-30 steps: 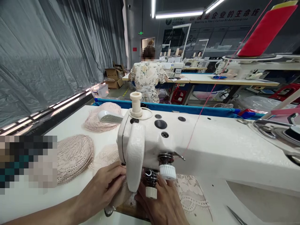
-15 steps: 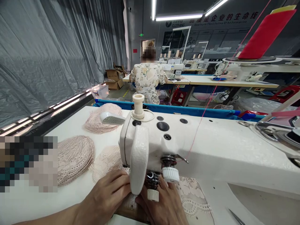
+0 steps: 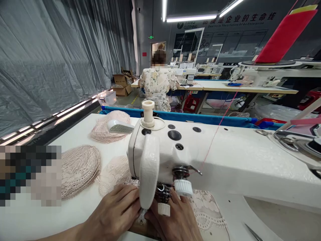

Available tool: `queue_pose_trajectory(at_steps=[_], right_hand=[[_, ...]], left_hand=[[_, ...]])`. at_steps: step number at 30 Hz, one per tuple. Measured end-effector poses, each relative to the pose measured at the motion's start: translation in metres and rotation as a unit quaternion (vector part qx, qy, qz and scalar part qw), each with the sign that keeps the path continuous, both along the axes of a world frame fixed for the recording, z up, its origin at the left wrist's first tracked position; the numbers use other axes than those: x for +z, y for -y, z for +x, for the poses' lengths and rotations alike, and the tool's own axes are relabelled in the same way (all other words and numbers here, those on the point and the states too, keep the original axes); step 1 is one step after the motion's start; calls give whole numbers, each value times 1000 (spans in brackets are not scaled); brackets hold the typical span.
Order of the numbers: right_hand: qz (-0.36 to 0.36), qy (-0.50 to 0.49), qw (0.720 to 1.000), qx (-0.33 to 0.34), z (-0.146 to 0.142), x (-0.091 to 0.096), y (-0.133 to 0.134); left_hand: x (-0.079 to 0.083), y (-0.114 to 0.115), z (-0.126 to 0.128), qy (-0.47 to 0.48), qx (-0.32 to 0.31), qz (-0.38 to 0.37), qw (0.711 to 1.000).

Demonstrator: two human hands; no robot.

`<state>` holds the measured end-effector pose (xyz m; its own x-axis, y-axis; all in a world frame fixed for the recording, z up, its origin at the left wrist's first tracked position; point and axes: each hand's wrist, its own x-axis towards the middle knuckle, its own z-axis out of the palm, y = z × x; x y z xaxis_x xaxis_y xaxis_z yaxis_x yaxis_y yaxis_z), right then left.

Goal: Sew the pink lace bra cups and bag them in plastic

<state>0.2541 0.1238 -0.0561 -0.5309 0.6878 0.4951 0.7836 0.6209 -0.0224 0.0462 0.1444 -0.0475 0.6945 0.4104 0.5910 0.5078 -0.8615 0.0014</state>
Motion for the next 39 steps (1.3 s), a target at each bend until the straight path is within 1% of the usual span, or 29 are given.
queue_pose_trajectory(at_steps=[6,10,14,23,32,35,39], right_hand=[[-2,-24,1000,-4,2,0,3],[-6,-20,1000,4,3,-1,4],[-7,-13,1000,6,4,2,3],[-18,-26,999,7,3,-2,4],[-39,-42,998,7,2,0,4],[-36,-32,999,5,3,-1,3],[-30,0,999,22,6,-2,0]], left_hand=[[-2,-1,-1,6,3,-6,1000],[-1,0,-4,-7,11,-27,1000],[0,0,-3,-9,18,-27,999],[0,-2,-3,-13,5,3,1000],[6,-4,0,-24,8,6,1000],[4,-5,0,-19,7,11,1000],[2,-5,-2,-7,2,36,999]])
